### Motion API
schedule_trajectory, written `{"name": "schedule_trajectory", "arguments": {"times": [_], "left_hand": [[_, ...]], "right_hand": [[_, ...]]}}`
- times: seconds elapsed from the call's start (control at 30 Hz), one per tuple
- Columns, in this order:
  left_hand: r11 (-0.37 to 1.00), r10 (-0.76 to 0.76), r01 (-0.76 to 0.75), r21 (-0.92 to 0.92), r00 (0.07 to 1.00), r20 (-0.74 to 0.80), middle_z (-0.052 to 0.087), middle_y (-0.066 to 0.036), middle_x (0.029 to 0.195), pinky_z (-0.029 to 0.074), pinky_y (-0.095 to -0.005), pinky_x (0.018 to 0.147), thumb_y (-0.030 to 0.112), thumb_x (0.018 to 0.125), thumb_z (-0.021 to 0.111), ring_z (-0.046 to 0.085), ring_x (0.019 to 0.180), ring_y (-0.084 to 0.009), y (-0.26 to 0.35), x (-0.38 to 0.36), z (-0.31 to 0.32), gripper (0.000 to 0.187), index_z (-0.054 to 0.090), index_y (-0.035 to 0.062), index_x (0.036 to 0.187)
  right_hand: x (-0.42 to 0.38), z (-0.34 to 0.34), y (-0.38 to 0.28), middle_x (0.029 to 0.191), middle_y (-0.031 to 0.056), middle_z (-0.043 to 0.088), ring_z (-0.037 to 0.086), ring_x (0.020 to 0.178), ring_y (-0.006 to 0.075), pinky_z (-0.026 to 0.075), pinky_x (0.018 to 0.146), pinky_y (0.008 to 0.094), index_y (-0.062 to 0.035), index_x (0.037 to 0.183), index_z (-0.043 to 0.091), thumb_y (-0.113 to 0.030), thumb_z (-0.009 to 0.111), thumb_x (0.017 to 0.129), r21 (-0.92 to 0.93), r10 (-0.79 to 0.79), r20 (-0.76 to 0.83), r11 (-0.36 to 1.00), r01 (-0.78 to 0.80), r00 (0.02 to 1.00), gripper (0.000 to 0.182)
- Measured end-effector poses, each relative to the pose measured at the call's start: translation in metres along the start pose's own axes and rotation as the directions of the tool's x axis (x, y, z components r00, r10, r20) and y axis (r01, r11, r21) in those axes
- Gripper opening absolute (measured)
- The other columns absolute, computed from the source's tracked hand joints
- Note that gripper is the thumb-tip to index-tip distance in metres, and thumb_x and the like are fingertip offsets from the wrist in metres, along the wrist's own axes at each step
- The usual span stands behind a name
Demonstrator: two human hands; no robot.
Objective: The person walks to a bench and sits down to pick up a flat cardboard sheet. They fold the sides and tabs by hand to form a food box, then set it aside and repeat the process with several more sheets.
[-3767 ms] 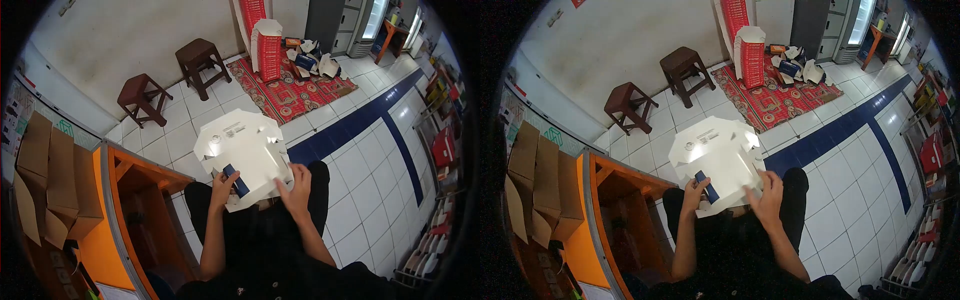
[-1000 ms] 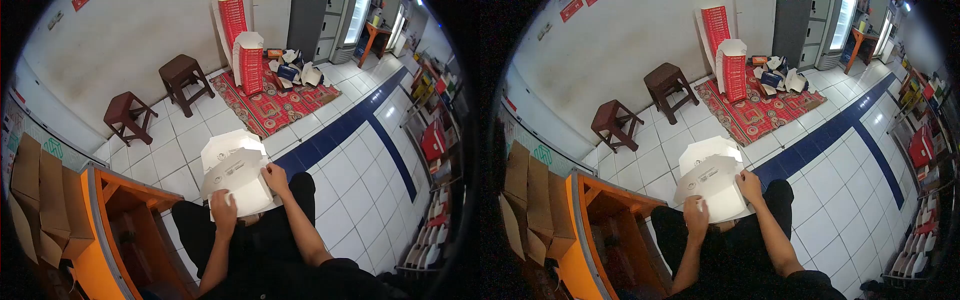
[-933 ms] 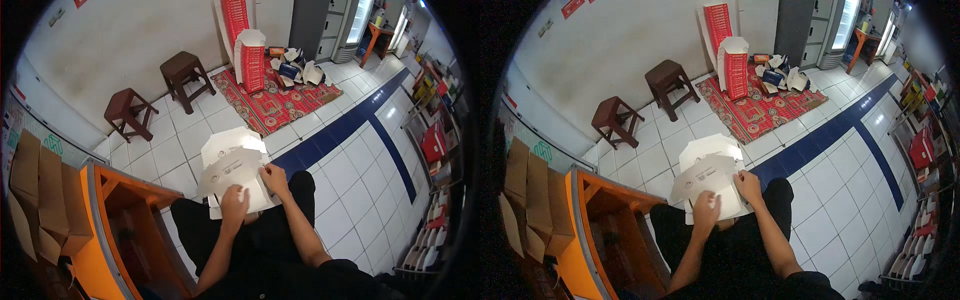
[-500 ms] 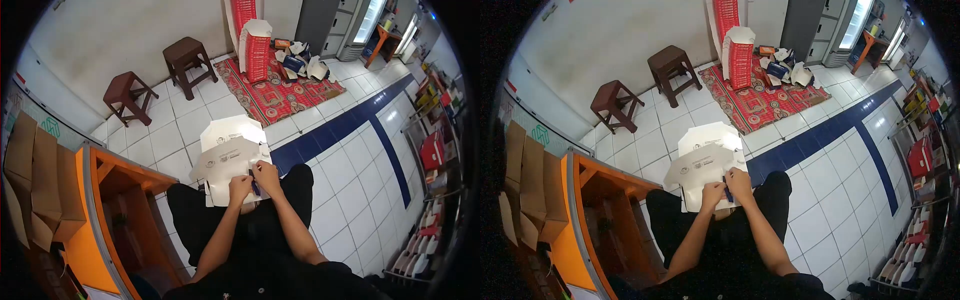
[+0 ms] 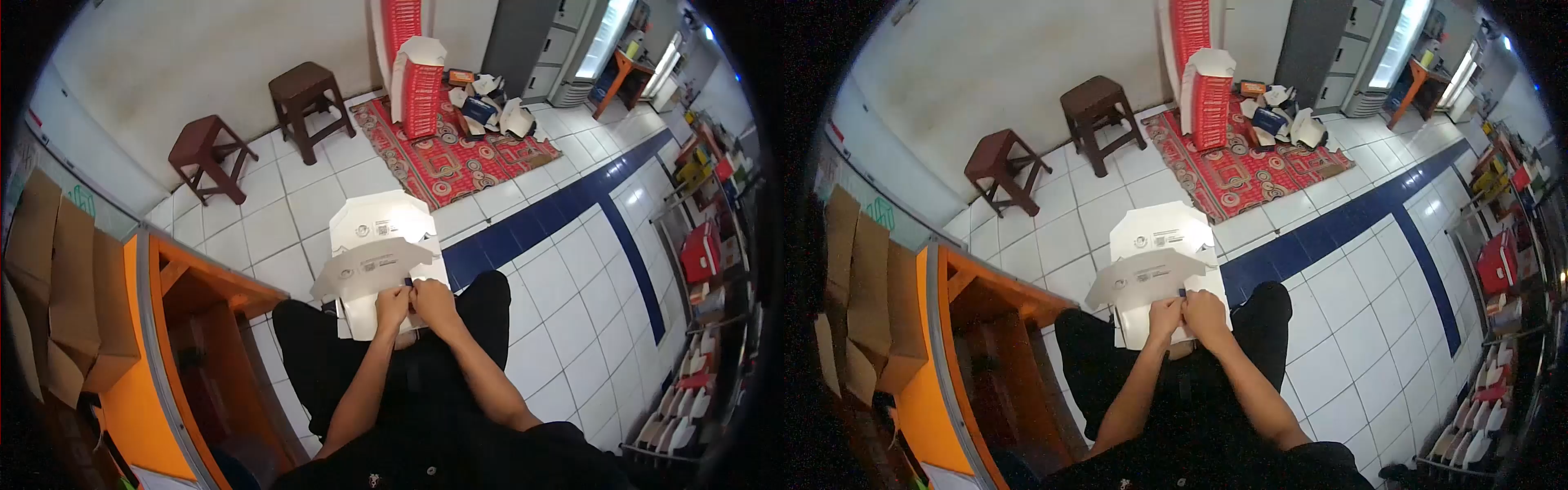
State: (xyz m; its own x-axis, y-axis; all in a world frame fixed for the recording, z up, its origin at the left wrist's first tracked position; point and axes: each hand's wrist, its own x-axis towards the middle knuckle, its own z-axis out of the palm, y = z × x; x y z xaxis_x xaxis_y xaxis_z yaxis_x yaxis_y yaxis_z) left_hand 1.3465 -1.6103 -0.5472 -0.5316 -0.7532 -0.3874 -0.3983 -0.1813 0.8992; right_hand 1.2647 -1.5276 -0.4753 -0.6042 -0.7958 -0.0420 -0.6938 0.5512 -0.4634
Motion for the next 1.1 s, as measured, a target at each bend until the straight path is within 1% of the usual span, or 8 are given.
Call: {"name": "schedule_trajectory", "arguments": {"times": [0.1, 0.4, 0.5, 0.57, 0.77, 0.87, 0.97, 1.1], "left_hand": [[0.992, 0.045, -0.050, -0.117, 0.998, -0.043, 0.061, -0.002, 0.059, 0.041, -0.0293, 0.049, 0.022, 0.087, 0.062, 0.054, 0.052, -0.0118, 0.001, -0.003, 0.001, 0.031, 0.069, -0.0061, 0.076], [0.974, -0.104, 0.137, -0.182, 0.978, 0.182, 0.061, -0.005, 0.071, 0.049, -0.0234, 0.047, 0.018, 0.091, 0.059, 0.058, 0.055, -0.0115, 0.033, 0.017, -0.024, 0.021, 0.065, -0.0005, 0.083], [0.968, -0.101, 0.142, -0.209, 0.975, 0.197, 0.065, -0.010, 0.078, 0.055, -0.0274, 0.050, 0.016, 0.091, 0.059, 0.064, 0.058, -0.0169, 0.029, 0.018, -0.024, 0.022, 0.066, -0.0035, 0.087], [0.970, -0.071, 0.120, -0.210, 0.971, 0.227, 0.067, -0.014, 0.084, 0.058, -0.0308, 0.054, 0.015, 0.091, 0.059, 0.067, 0.062, -0.0216, 0.029, 0.022, -0.028, 0.022, 0.066, -0.0063, 0.092], [0.985, -0.106, 0.135, -0.112, 0.966, 0.235, 0.068, -0.015, 0.084, 0.055, -0.0299, 0.050, 0.023, 0.095, 0.056, 0.066, 0.057, -0.0214, 0.049, 0.002, -0.037, 0.035, 0.066, -0.0103, 0.098], [0.893, 0.231, -0.296, 0.338, 0.948, 0.221, 0.063, -0.017, 0.087, 0.051, -0.0316, 0.056, 0.027, 0.095, 0.057, 0.063, 0.063, -0.0214, 0.040, 0.000, -0.065, 0.042, 0.059, -0.0076, 0.118], [0.811, 0.240, -0.292, 0.507, 0.956, 0.167, 0.049, -0.024, 0.130, 0.042, -0.0460, 0.094, 0.037, 0.090, 0.062, 0.052, 0.109, -0.0416, 0.084, -0.054, -0.103, 0.044, 0.062, 0.0064, 0.121], [0.634, 0.383, -0.388, 0.669, 0.909, 0.164, 0.049, -0.028, 0.122, 0.042, -0.0466, 0.092, 0.023, 0.088, 0.059, 0.051, 0.109, -0.0430, 0.085, -0.095, -0.144, 0.033, 0.062, 0.0053, 0.116]], "right_hand": [[-0.006, 0.017, -0.001, 0.089, 0.0194, 0.068, 0.067, 0.083, 0.0343, 0.054, 0.072, 0.0457, -0.0017, 0.093, 0.067, -0.017, 0.060, 0.083, -0.191, -0.026, 0.071, 0.981, 0.040, 0.997, 0.020], [0.018, 0.023, -0.014, 0.081, 0.0212, 0.065, 0.066, 0.079, 0.0381, 0.054, 0.066, 0.0476, 0.0007, 0.096, 0.058, -0.018, 0.060, 0.084, 0.123, 0.129, -0.041, 0.985, -0.123, 0.991, 0.022], [0.017, 0.034, -0.008, 0.079, 0.0188, 0.065, 0.066, 0.077, 0.0361, 0.053, 0.066, 0.0463, -0.0024, 0.096, 0.056, -0.025, 0.058, 0.090, 0.407, 0.358, -0.095, 0.866, -0.292, 0.929, 0.024], [0.018, 0.037, 0.004, 0.083, 0.0202, 0.065, 0.065, 0.078, 0.0372, 0.049, 0.065, 0.0464, -0.0026, 0.095, 0.055, -0.039, 0.061, 0.089, 0.691, 0.340, 0.171, 0.628, -0.359, 0.925, 0.037], [0.016, 0.065, 0.017, 0.077, 0.0173, 0.063, 0.062, 0.071, 0.0322, 0.046, 0.061, 0.0429, -0.0036, 0.093, 0.055, -0.040, 0.061, 0.087, 0.740, 0.335, 0.070, 0.614, -0.274, 0.940, 0.037], [0.003, 0.044, 0.011, 0.084, 0.0172, 0.061, 0.061, 0.079, 0.0317, 0.047, 0.069, 0.0414, -0.0022, 0.103, 0.055, -0.038, 0.058, 0.092, 0.727, 0.319, 0.103, 0.623, -0.290, 0.942, 0.038], [-0.019, 0.023, 0.004, 0.101, 0.0199, 0.057, 0.060, 0.095, 0.0351, 0.048, 0.082, 0.0423, -0.0081, 0.123, 0.051, -0.039, 0.057, 0.094, 0.669, 0.304, -0.035, 0.715, -0.204, 0.952, 0.043], [-0.043, -0.024, 0.000, 0.112, 0.0182, 0.051, 0.055, 0.107, 0.0352, 0.047, 0.088, 0.0417, -0.0170, 0.131, 0.048, -0.041, 0.060, 0.091, 0.568, -0.002, -0.003, 0.823, 0.003, 1.000, 0.049]]}}
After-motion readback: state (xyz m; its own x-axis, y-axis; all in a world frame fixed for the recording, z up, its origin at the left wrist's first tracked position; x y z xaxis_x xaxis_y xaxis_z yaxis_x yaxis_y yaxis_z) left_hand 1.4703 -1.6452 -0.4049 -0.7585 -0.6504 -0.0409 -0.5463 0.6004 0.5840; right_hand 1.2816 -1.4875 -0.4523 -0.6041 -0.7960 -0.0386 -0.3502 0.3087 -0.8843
